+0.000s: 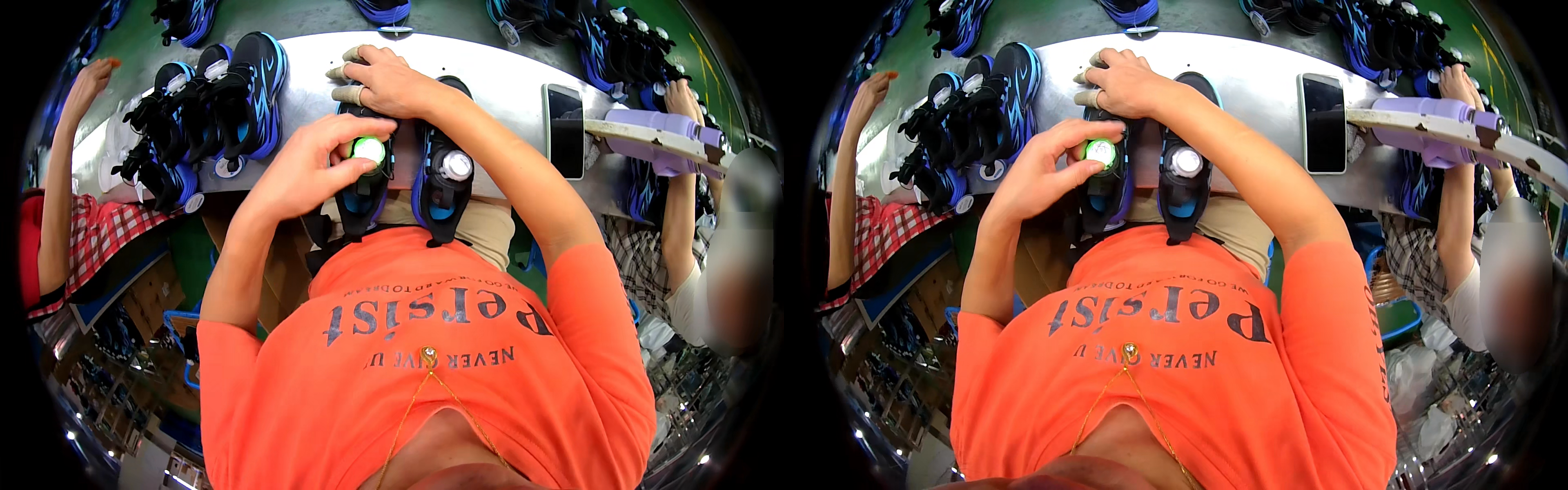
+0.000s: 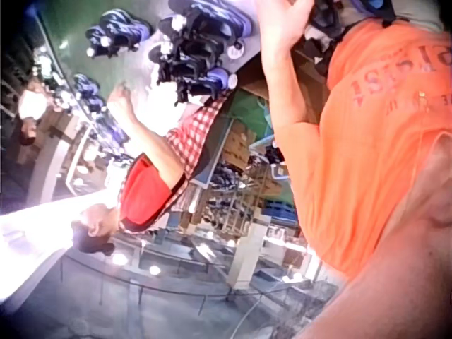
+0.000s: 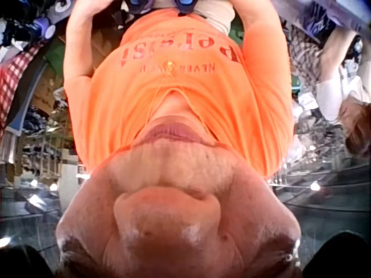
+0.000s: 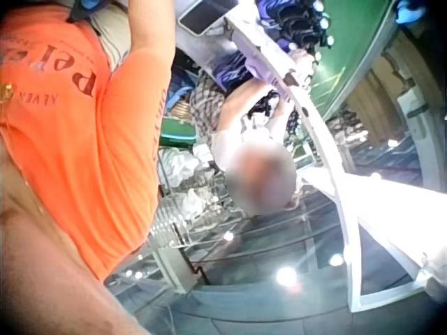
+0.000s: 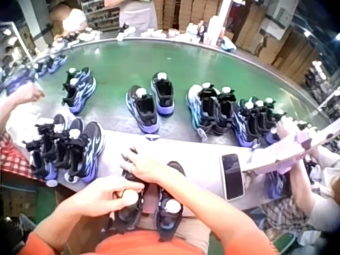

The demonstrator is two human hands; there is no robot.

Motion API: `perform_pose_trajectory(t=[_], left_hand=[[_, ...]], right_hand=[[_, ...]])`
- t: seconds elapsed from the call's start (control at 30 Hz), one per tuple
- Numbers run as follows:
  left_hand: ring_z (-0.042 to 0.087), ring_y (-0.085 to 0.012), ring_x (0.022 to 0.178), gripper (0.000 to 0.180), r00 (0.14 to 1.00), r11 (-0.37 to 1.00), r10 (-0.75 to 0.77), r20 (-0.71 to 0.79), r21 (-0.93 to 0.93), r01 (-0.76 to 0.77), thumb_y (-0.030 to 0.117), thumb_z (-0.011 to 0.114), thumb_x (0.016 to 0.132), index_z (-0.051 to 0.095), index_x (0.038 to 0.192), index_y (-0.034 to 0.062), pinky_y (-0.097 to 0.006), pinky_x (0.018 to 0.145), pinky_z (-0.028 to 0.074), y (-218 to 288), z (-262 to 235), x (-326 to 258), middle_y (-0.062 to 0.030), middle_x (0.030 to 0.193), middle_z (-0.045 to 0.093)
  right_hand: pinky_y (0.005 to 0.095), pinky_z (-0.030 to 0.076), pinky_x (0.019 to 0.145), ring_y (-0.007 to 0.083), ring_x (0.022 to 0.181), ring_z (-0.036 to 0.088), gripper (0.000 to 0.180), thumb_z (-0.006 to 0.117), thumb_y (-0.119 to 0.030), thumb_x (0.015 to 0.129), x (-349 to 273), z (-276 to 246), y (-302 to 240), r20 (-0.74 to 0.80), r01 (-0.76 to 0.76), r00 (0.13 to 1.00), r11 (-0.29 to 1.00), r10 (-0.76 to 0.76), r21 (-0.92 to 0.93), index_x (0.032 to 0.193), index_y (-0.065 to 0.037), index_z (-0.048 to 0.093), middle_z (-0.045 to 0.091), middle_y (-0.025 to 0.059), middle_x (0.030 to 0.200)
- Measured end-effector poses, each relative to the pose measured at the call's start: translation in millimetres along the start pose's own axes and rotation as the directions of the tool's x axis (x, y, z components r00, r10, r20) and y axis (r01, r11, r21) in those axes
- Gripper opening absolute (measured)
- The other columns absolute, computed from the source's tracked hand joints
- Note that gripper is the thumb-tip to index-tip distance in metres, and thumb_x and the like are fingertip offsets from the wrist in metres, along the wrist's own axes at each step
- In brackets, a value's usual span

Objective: The person sticks circular stickers onto the heel dials of sneakers on a production line by hand.

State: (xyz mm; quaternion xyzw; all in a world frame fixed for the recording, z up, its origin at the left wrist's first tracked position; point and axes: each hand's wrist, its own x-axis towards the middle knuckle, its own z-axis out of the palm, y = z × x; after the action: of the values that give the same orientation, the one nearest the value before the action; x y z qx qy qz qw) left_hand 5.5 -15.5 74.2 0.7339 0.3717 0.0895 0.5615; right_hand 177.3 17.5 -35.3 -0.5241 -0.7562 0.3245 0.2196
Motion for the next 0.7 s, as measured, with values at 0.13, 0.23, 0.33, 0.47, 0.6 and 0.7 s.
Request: perform_pose_trajectory(t=[0.13, 0.23, 0.33, 0.47, 0.6, 0.7], left_hand=[[0.046, -0.0098, 0.076, 0.044, 0.993, 0.983, 0.074, -0.096, 0.173, -0.057, 0.009, 0.071, 0.077, 0.059, 0.119, 0.007, -0.024, 0.067, 0.04, 1, 6, -3, -0.001, 0.095, 0.054], [0.046, -0.0119, 0.076, 0.047, 0.998, 0.972, -0.014, 0.055, -0.233, 0.027, 0.011, 0.075, 0.073, 0.058, 0.115, 0.0053, -0.024, 0.067, 0.04, -15, -4, 3, -0.0017, 0.092, 0.051], [0.051, -0.0104, 0.085, 0.042, 0.997, 0.982, 0.053, -0.049, 0.183, -0.043, 0.004, 0.068, 0.08, 0.056, 0.12, 0.0023, -0.023, 0.075, 0.043, 9, 1, -3, -0.0013, 0.098, 0.056], [0.053, -0.0122, 0.088, 0.051, 0.994, 0.919, -0.057, 0.096, -0.383, 0.09, 0.013, 0.075, 0.074, 0.055, 0.12, 0.0036, -0.025, 0.076, 0.043, -21, 0, 1, -0.0045, 0.107, 0.057], [0.051, -0.0141, 0.083, 0.054, 0.984, 0.979, 0.162, -0.077, 0.138, -0.15, 0.016, 0.075, 0.073, 0.054, 0.122, 0.0059, -0.026, 0.075, 0.042, -1, 5, 0, -0.0043, 0.098, 0.057], [0.051, -0.013, 0.084, 0.047, 0.992, 0.985, 0.118, -0.035, 0.129, -0.113, 0.012, 0.071, 0.075, 0.058, 0.119, 0.0052, -0.026, 0.075, 0.042, -8, 6, 3, -0.0042, 0.099, 0.056]], right_hand=[[0.041, 0.037, 0.102, 0.0341, 0.116, 0.046, 0.034, 0.058, -0.031, 0.087, 7, 4, 4, -0.051, 0.018, 0.998, 0.999, -0.02, -0.036, 0.118, -0.02, 0.064, 0.051, 0.0137, 0.126], [0.0407, 0.037, 0.101, 0.0339, 0.116, 0.046, 0.032, 0.057, -0.028, 0.088, 9, 4, 5, -0.056, 0.046, 0.997, 0.998, -0.049, -0.052, 0.117, -0.019, 0.065, 0.052, 0.0142, 0.125], [0.0401, 0.037, 0.101, 0.034, 0.116, 0.046, 0.03, 0.057, -0.026, 0.088, 11, 8, 8, -0.089, 0.063, 0.994, 0.998, -0.062, 0.01, 0.115, -0.017, 0.065, 0.052, 0.0149, 0.124], [0.0399, 0.038, 0.101, 0.0339, 0.116, 0.047, 0.029, 0.057, -0.022, 0.088, 9, 6, 2, -0.084, 0.091, 0.993, 0.995, -0.087, 0.047, 0.115, -0.015, 0.066, 0.053, 0.0168, 0.122], [0.0397, 0.039, 0.101, 0.0341, 0.116, 0.048, 0.029, 0.057, -0.022, 0.089, 10, 10, 13, -0.09, 0.109, 0.991, 0.992, -0.103, 0.069, 0.115, -0.013, 0.065, 0.053, 0.0175, 0.123], [0.0395, 0.039, 0.101, 0.0344, 0.116, 0.048, 0.028, 0.057, -0.021, 0.089, 7, 6, 12, -0.103, 0.103, 0.99, 0.992, -0.096, 0.071, 0.114, -0.013, 0.066, 0.052, 0.0178, 0.123]])
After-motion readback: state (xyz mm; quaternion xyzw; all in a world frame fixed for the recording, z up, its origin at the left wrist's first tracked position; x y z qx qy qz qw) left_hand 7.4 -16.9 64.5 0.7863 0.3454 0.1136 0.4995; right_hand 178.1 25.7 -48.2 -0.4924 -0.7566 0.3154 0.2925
